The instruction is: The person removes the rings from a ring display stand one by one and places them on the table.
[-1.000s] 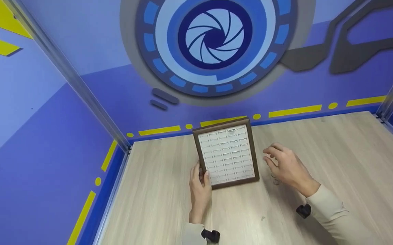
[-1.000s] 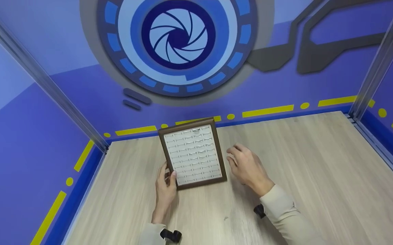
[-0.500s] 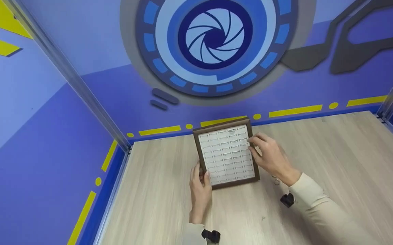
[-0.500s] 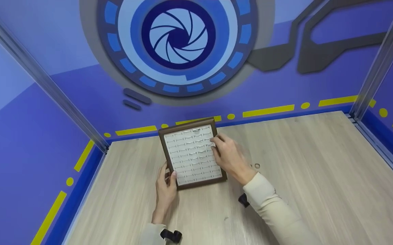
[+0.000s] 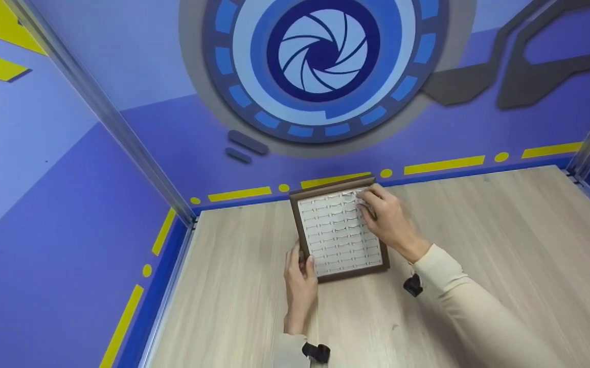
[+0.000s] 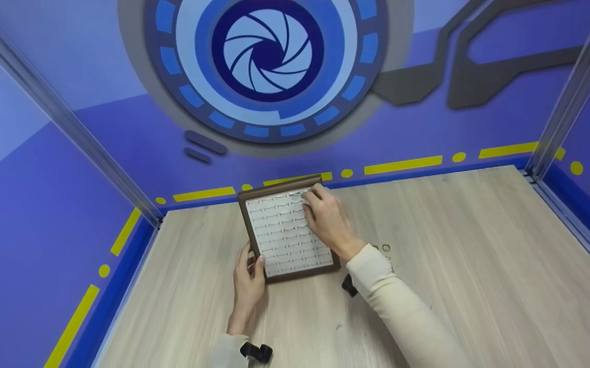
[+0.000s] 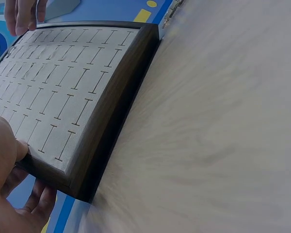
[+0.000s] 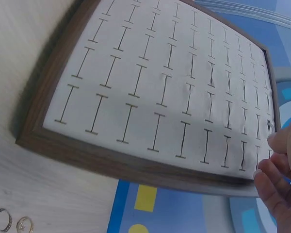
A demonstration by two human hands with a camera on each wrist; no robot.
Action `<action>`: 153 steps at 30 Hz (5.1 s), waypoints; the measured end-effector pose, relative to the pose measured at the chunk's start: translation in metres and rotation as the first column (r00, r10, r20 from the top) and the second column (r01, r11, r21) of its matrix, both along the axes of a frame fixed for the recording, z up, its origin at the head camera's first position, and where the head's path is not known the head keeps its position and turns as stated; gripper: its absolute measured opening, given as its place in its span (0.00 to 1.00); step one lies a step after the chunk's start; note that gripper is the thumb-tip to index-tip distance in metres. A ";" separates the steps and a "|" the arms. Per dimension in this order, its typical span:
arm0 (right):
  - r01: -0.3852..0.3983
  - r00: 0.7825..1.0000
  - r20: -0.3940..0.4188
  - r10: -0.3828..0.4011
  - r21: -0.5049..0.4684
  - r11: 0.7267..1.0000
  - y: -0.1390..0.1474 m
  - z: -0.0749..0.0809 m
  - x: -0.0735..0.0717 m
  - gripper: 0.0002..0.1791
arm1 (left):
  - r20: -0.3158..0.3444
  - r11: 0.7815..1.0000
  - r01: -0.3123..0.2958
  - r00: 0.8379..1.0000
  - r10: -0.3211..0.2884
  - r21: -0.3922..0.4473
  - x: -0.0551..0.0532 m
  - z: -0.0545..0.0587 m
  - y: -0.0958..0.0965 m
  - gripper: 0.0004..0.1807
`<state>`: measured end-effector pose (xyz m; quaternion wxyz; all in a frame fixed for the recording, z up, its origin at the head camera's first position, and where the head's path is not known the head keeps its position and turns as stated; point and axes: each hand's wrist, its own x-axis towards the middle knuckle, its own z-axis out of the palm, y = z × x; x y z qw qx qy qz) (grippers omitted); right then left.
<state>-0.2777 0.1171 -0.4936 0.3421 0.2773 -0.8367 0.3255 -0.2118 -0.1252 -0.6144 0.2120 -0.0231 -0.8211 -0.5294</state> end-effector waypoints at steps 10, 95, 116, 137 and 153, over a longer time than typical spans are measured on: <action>-0.036 0.996 -0.084 0.030 -0.071 0.997 -0.017 0.005 -0.012 0.09 | -0.017 1.000 0.009 1.000 -0.009 -0.004 0.000 0.001 0.000 0.30; -0.029 0.990 -0.136 0.034 0.036 0.999 0.014 -0.006 0.008 0.07 | -0.063 1.000 0.007 0.998 -0.009 -0.030 -0.002 -0.002 -0.001 0.29; -0.027 0.987 -0.155 0.034 0.048 0.998 0.044 -0.026 0.024 0.10 | 0.003 1.000 0.026 1.000 -0.026 0.001 -0.001 0.002 -0.001 0.30; 0.032 0.999 -0.009 -0.032 0.091 0.995 0.090 -0.058 0.051 0.09 | 0.037 1.000 0.010 0.999 -0.010 0.000 0.002 0.002 -0.001 0.30; 0.079 0.992 0.091 -0.090 0.114 0.990 0.112 -0.081 0.068 0.14 | 0.018 1.000 0.007 1.000 -0.007 -0.006 0.001 0.000 -0.001 0.29</action>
